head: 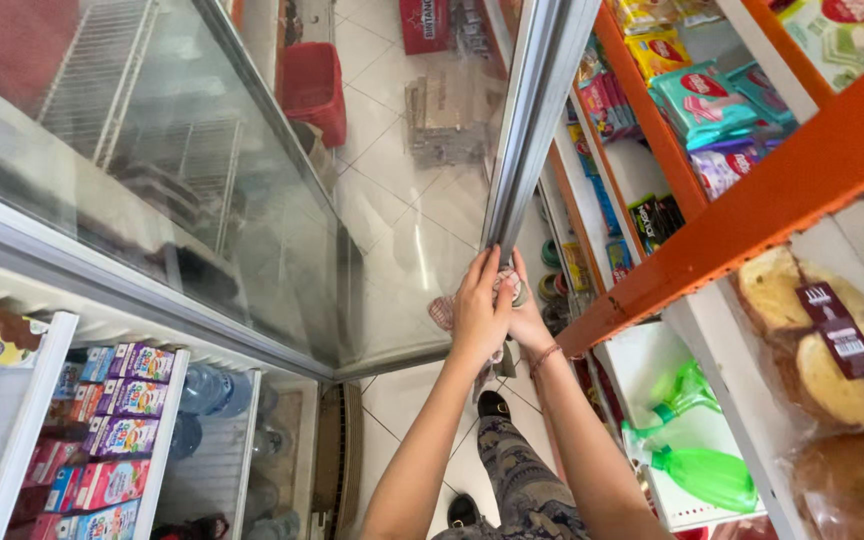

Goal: The person wipes the internal shelves and external glass doors of several display coolers using two cloths.

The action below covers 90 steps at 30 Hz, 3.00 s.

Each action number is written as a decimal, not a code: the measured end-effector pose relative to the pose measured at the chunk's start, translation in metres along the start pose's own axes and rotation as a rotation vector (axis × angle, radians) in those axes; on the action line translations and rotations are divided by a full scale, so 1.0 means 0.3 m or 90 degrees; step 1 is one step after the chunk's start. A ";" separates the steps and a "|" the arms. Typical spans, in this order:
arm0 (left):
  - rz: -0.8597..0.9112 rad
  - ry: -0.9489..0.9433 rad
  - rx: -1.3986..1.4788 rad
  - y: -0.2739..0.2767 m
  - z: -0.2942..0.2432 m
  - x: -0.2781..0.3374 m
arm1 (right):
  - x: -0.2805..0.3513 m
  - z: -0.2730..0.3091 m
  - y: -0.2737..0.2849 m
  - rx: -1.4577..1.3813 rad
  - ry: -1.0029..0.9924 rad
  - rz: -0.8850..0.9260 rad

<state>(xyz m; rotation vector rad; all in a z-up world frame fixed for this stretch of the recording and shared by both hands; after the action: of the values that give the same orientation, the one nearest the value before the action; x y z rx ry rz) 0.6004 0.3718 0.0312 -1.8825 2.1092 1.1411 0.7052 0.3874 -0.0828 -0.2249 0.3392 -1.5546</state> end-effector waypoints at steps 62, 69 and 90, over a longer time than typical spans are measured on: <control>-0.202 0.155 -0.462 0.274 -0.876 1.173 | 1.193 -0.320 -0.251 0.068 -0.143 0.583; -0.250 0.243 -0.529 0.376 -0.862 1.241 | 1.250 -0.486 -0.391 0.188 -0.127 0.700; -0.408 0.493 -0.651 0.709 -0.749 1.348 | 1.434 -0.675 -0.818 0.138 -0.237 0.988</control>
<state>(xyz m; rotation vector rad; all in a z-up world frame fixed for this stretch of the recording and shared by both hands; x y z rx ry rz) 0.4058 -0.0967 0.0774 -3.5193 0.7749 1.5963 0.3975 -0.0295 -0.2161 -0.0260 -0.0163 0.0037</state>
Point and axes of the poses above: each hand's wrist, its own x-axis away from the middle knuckle, its own y-axis out of the back of the hand, z = x × y, the point moved 5 cm from there along -x, towards the middle knuckle, and after that the axes turned 8 degrees about -y, right-handed, at the moved point
